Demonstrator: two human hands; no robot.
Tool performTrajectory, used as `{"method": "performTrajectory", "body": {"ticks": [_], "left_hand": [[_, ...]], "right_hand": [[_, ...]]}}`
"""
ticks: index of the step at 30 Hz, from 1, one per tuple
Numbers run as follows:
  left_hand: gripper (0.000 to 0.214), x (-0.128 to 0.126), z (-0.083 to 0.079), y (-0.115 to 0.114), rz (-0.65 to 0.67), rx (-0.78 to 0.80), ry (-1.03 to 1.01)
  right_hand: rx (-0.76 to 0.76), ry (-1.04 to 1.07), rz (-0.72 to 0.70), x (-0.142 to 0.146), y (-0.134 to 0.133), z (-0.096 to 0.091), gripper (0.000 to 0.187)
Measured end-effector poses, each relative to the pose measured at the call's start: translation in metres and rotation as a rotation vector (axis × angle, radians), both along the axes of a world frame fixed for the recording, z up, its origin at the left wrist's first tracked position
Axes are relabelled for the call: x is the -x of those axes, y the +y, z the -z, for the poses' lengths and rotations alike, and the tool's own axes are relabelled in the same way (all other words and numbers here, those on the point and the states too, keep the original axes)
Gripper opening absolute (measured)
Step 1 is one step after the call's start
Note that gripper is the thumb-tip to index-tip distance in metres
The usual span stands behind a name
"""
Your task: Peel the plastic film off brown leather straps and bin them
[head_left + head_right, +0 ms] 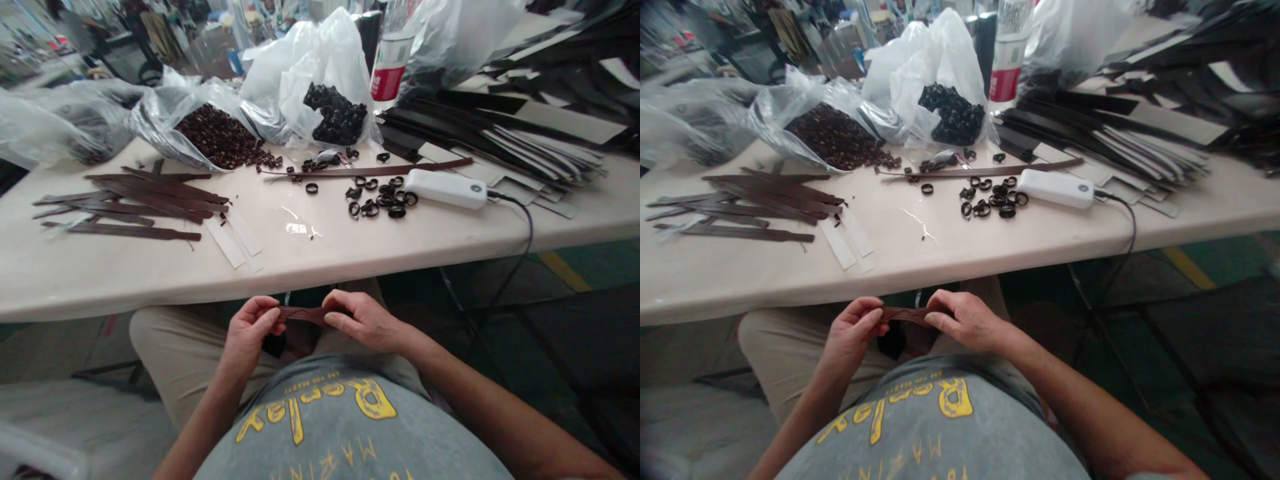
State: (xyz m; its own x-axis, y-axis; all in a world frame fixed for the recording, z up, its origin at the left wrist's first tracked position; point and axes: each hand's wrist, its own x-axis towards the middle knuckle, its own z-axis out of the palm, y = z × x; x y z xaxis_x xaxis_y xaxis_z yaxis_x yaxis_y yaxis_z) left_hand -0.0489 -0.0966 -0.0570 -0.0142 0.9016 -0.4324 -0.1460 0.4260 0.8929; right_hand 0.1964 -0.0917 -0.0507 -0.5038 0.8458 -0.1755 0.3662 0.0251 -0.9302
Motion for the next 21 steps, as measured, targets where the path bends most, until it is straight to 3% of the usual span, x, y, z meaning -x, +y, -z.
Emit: {"method": "performTrajectory", "body": {"ticks": [3, 7, 12, 17, 21], "left_hand": [[0.028, -0.014, 0.005, -0.004, 0.094, 0.007, -0.005], [0.027, -0.024, 0.013, -0.007, 0.122, -0.02, -0.017], [0.025, -0.022, 0.021, -0.011, 0.147, -0.025, -0.005], [0.026, -0.023, 0.026, -0.016, 0.177, 0.011, 0.032], [0.027, -0.018, 0.025, -0.015, 0.314, 0.054, 0.018]], "right_hand": [[-0.217, -0.163, -0.021, 0.022, -0.003, 0.001, 0.016], [-0.374, -0.339, -0.057, 0.042, -0.009, 0.017, 0.014], [-0.403, -0.415, -0.056, 0.045, -0.018, 0.038, 0.019], [-0.423, -0.465, -0.116, 0.044, -0.024, 0.045, 0.02], [-0.465, -0.447, -0.175, 0.042, -0.029, 0.052, 0.02]]}}
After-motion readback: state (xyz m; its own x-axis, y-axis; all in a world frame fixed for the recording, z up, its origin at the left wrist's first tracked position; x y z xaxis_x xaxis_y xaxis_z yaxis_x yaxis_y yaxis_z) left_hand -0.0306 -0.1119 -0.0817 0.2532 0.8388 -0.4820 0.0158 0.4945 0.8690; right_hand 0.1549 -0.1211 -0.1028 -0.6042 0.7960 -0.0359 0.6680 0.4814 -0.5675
